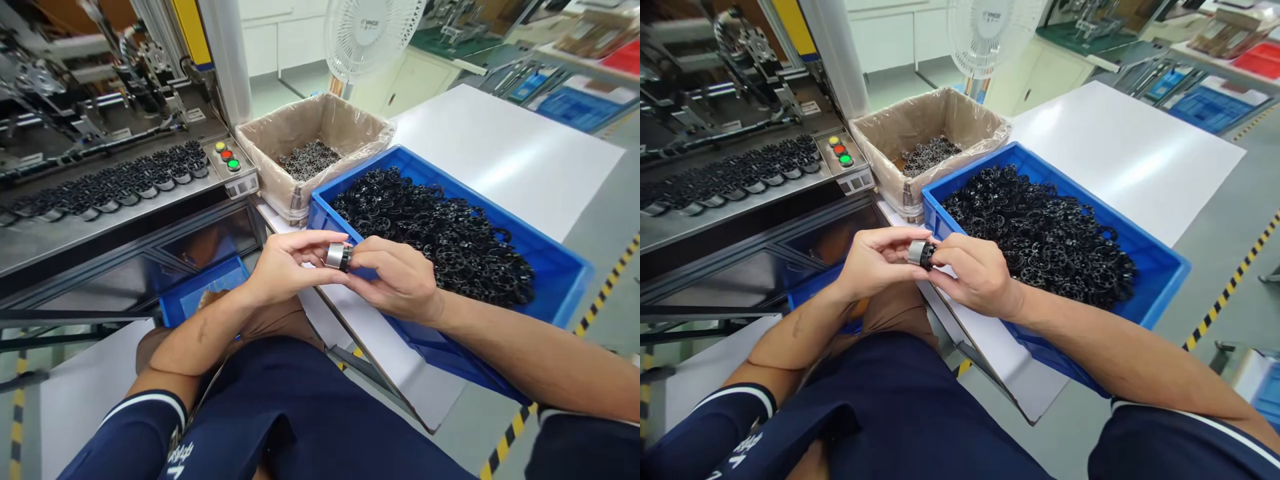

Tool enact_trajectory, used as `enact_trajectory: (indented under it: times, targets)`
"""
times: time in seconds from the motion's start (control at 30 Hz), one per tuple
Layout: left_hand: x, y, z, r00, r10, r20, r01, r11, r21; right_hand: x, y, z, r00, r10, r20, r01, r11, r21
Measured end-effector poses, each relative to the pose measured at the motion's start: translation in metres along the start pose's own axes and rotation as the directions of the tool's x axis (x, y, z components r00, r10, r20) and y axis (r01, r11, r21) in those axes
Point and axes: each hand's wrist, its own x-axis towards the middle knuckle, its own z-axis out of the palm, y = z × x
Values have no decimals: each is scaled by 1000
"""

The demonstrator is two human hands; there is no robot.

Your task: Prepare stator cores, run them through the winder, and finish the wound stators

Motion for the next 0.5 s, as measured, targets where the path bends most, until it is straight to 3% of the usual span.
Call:
enact_trajectory:
  times: [0.17, 0.37, 0.5]
  targets:
    - [2, -1, 0, 998, -9, 56, 9, 1000, 4, -1, 0, -1, 1000, -6, 13, 6, 1000, 12]
    - [-1, -3, 0, 999, -12, -53, 14, 1000, 27, 1, 3, -4, 997, 74, 17, -74, 996, 42]
    - [-3, -4, 2, 996, -38, -84, 37, 999, -13, 1, 5, -2, 999, 27, 26, -27, 999, 25]
